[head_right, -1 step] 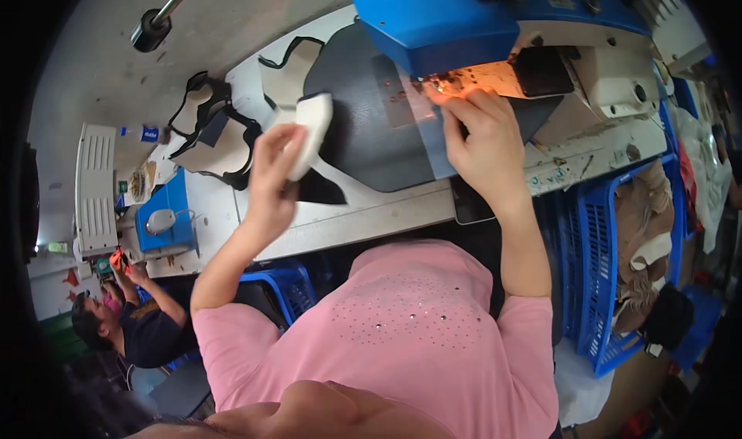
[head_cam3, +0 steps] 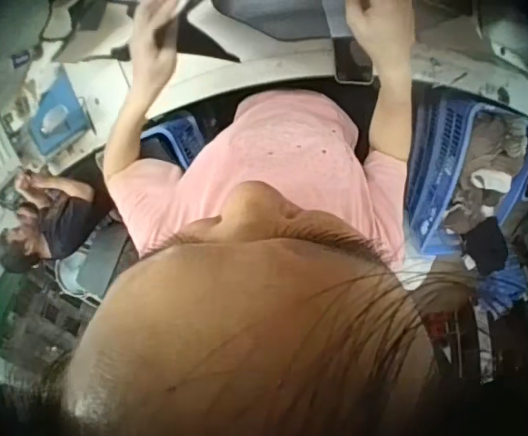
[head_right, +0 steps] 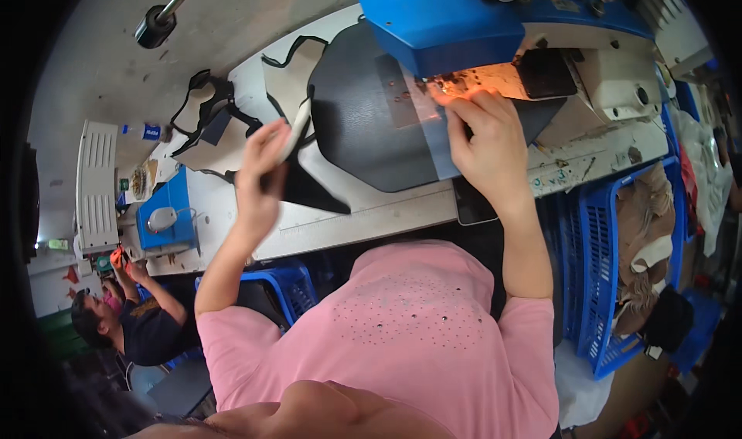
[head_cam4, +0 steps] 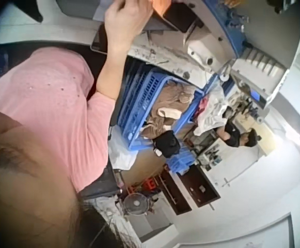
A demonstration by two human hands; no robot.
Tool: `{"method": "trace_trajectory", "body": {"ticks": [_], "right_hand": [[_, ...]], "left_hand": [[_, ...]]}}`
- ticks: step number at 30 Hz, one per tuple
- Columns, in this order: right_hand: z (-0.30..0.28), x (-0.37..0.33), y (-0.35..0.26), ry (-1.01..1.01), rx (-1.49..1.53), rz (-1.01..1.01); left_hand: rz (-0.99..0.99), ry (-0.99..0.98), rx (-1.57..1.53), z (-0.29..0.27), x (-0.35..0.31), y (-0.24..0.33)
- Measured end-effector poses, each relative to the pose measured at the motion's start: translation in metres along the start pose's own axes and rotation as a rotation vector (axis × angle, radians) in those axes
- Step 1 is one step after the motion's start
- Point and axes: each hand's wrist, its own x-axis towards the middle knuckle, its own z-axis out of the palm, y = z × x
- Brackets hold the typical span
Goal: The person uses a sewing machine to stitch black elastic bands onto the edges of beige fabric mask pieces. They handle the items one at a time, guiding them through the machine and stacking the finished masks on the table. Towards the end, they gather the stack of completed masks and secure them with a rubber band.
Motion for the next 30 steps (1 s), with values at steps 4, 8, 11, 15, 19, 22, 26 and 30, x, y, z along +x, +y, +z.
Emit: {"method": "trace_trajectory", "body": {"ticks": [4, 8, 11, 15, 19, 22, 26, 30], "right_hand": [[-0.001, -0.002, 0.002, -0.012, -0.012, 0.027], [-0.003, -0.001, -0.001, -0.025, -0.012, 0.054], [0.000, -0.002, -0.002, -0.025, -0.012, 0.037], [-0.003, -0.001, -0.004, -0.036, -0.013, 0.058], [-0.003, 0.000, -0.004, -0.051, -0.009, 0.070], [-0.003, -0.001, -0.003, -0.036, -0.025, 0.069], [-0.002, -0.001, -0.004, -0.029, -0.031, 0.055], [-0.003, 0.000, -0.005, -0.039, -0.024, 0.062]], "left_hand": [[-0.002, 0.469, 0.248, -0.070, -0.016, -0.004], [0.499, 0.621, 0.709, -0.101, -0.034, -0.026], [0.444, 0.534, 0.829, -0.089, -0.065, -0.079], [-0.101, 0.031, 0.516, -0.051, -0.075, -0.132], [-0.165, 0.098, 0.020, -0.059, -0.085, -0.168], [-0.200, 0.512, 0.353, -0.065, -0.062, -0.156], [-0.141, 0.697, 0.763, -0.067, -0.033, -0.166], [-0.140, 0.519, 0.656, -0.070, -0.038, -0.178]]}}
